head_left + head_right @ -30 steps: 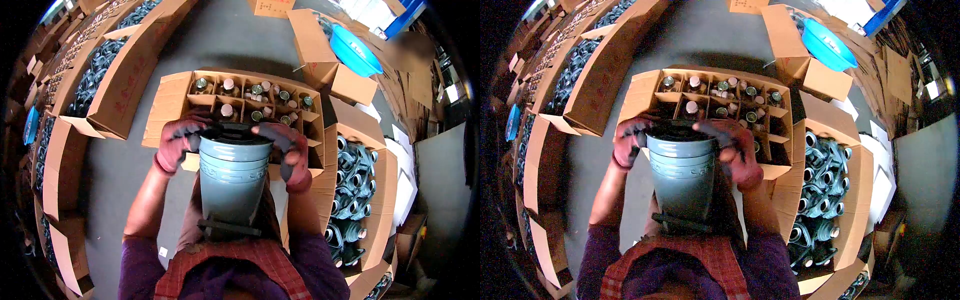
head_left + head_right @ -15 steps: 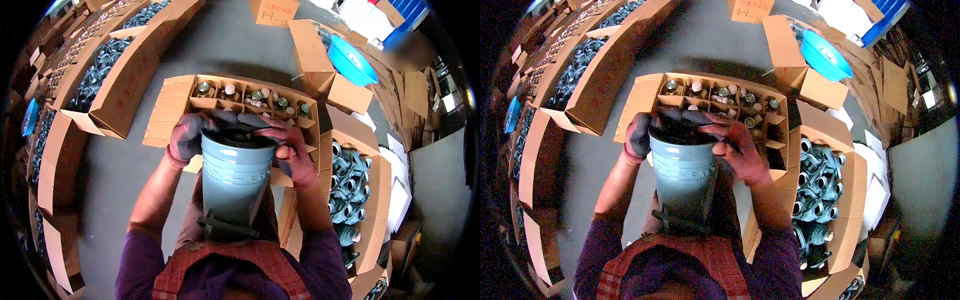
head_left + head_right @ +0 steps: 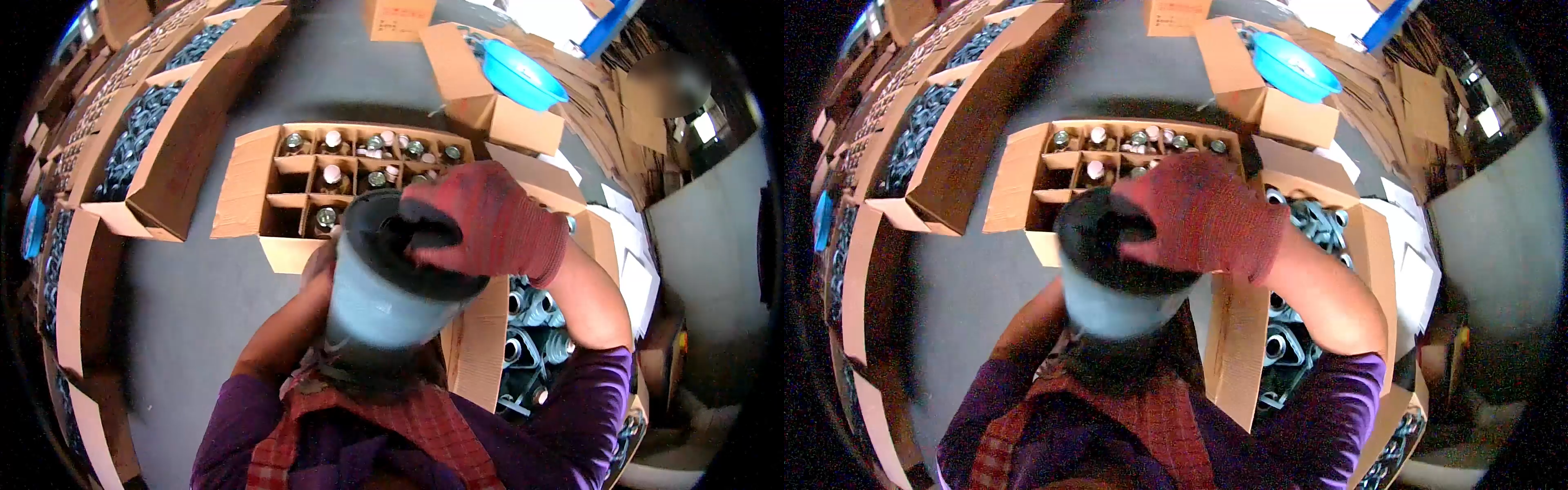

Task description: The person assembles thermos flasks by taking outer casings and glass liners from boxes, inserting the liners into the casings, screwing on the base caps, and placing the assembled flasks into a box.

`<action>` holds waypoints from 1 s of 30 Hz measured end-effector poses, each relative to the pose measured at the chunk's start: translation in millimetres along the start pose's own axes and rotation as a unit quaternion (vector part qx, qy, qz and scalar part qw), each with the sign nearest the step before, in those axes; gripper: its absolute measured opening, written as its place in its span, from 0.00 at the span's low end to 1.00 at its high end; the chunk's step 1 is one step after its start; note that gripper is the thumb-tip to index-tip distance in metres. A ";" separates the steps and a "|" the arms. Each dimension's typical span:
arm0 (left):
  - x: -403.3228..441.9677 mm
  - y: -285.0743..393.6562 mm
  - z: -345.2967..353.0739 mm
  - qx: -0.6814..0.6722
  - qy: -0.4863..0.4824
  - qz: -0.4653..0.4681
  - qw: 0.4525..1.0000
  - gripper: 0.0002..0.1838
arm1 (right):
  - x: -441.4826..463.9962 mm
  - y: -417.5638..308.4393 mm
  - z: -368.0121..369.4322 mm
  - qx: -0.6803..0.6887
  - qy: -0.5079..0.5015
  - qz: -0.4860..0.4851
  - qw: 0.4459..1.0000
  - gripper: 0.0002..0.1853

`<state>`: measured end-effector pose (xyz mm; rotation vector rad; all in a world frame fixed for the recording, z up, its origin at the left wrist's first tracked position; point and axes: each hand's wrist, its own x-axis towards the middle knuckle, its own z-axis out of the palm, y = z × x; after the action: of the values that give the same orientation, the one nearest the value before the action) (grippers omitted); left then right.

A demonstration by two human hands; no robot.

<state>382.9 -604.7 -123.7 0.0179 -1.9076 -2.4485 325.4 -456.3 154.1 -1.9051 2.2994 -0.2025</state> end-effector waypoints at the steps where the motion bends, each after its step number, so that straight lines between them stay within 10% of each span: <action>1: -8.1 3.7 -5.7 0.048 0.009 -0.010 0.999 0.19 | -11.8 -1.4 8.0 -0.032 0.064 0.079 0.994 0.18; 4: -34.8 38.2 18.9 0.101 0.109 -0.020 0.989 0.17 | -23.7 40.6 29.7 0.070 -0.018 0.304 0.950 0.18; 9: 4.2 -10.3 3.5 -0.032 -0.065 0.007 0.997 0.16 | -52.0 30.3 29.2 -0.015 0.177 -0.018 0.984 0.17; 15: -16.8 14.1 28.4 -0.203 0.042 -0.128 0.970 0.17 | -58.6 32.3 41.5 -0.040 0.067 0.207 0.975 0.19; 16: -32.0 30.8 36.2 -0.044 0.086 -0.051 0.994 0.19 | -61.8 40.4 48.3 -0.056 0.047 0.263 0.962 0.19; 20: -13.9 16.6 19.6 -0.034 0.028 0.004 0.999 0.16 | -71.1 37.5 49.8 -0.049 0.179 0.153 0.971 0.19; 22: -1.8 8.8 12.3 -0.018 0.026 0.010 0.999 0.17 | -71.1 38.9 41.5 0.030 0.238 -0.062 0.969 0.21; 30: 5.1 -11.1 21.8 0.008 0.006 0.005 1.000 0.17 | -105.3 19.9 49.6 0.010 0.187 0.073 0.980 0.20</action>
<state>376.9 -581.0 -129.1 0.0231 -1.9160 -2.4213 335.5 -349.5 104.5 -1.8043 2.6467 -0.6104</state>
